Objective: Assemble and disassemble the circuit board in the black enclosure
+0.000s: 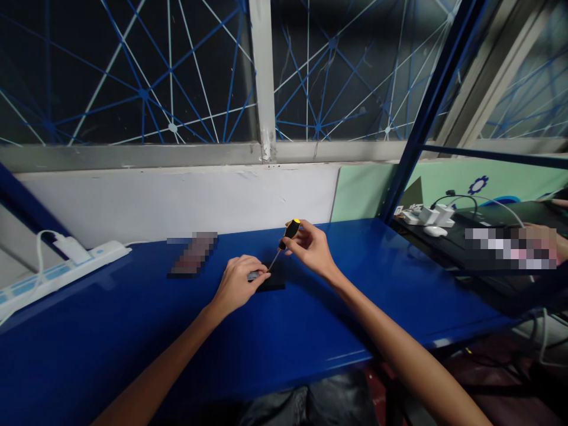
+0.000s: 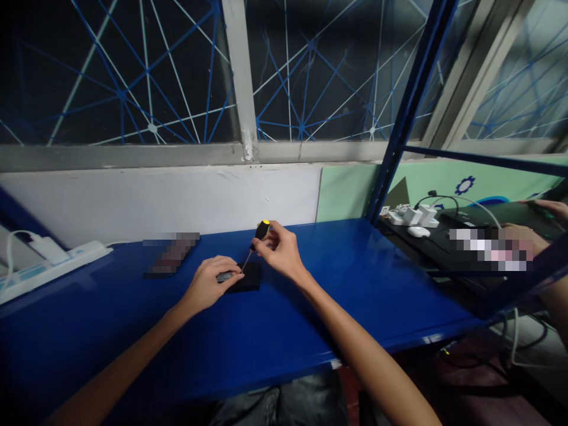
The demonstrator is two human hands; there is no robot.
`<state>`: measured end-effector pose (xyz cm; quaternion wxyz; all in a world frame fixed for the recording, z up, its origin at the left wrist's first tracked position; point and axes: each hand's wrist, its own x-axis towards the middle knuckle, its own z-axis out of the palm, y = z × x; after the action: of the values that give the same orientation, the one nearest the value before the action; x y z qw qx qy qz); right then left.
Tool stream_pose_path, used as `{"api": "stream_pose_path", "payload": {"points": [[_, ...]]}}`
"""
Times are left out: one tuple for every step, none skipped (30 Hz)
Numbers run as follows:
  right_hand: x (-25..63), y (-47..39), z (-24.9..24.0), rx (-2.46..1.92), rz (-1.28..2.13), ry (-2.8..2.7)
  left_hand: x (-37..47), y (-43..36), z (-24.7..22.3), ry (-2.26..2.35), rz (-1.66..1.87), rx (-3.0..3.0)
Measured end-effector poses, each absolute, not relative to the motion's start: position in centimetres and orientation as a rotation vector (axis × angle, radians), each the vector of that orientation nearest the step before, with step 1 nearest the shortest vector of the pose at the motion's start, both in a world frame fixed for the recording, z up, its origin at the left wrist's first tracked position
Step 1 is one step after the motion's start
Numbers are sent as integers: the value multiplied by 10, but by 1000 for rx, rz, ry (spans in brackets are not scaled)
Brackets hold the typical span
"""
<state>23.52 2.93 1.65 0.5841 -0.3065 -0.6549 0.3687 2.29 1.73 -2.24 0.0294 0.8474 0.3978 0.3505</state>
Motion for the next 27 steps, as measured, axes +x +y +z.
{"api": "stream_pose_path", "payload": {"points": [[235, 29, 17, -709, 872, -1512, 23, 17, -22, 1226, 1091, 2611], [235, 29, 18, -706, 882, -1496, 23, 17, -22, 1225, 1100, 2609], [235, 29, 18, -703, 891, -1482, 23, 17, -22, 1228, 1107, 2605], [235, 29, 18, -703, 898, -1471, 24, 17, -22, 1238, 1109, 2603], [235, 29, 18, -704, 901, -1461, 24, 17, -22, 1257, 1103, 2604], [235, 30, 18, -705, 904, -1454, 24, 16, -21, 1284, 1089, 2609], [236, 30, 19, -706, 905, -1447, 24, 16, -21, 1317, 1066, 2619], [236, 31, 19, -706, 906, -1439, 24, 15, -21, 1350, 1038, 2632], [237, 31, 19, -708, 907, -1432, 24, 15, -21, 1379, 1002, 2646], [238, 32, 19, -710, 906, -1425, 23, 15, -22, 1400, 960, 2656], [239, 33, 20, -715, 901, -1418, 23, 15, -22, 1414, 914, 2658], [240, 34, 20, -721, 892, -1413, 23, 15, -23, 1421, 862, 2654], [242, 35, 20, -730, 880, -1407, 22, 15, -24, 1420, 807, 2646], [244, 36, 20, -741, 868, -1402, 22, 16, -24, 1412, 754, 2637], [246, 38, 20, -756, 856, -1395, 21, 16, -25, 1397, 708, 2632], [248, 40, 20, -772, 844, -1386, 21, 16, -26, 1378, 676, 2631], [250, 42, 19, -790, 833, -1376, 21, 16, -26, 1357, 657, 2636], [253, 44, 19, -809, 820, -1365, 21, 17, -27, 1342, 653, 2641], [255, 47, 18, -823, 809, -1355, 21, 17, -27, 1330, 660, 2645], [258, 49, 17, -834, 799, -1344, 21, 17, -27, 1323, 671, 2648], [260, 51, 16, -844, 791, -1332, 21, 16, -27, 1318, 682, 2651], [262, 53, 15, -852, 784, -1318, 21, 16, -28, 1312, 692, 2655], [263, 55, 15, -858, 779, -1302, 22, 15, -28, 1307, 703, 2659], [264, 56, 14, -860, 778, -1283, 22, 15, -27, 1302, 717, 2662], [265, 57, 13, -859, 778, -1264, 22, 14, -27, 1298, 731, 2662], [266, 58, 13, -857, 780, -1247, 22, 13, -27, 1298, 745, 2658], [267, 59, 12, -855, 780, -1232, 22, 13, -26, 1299, 760, 2652]]}}
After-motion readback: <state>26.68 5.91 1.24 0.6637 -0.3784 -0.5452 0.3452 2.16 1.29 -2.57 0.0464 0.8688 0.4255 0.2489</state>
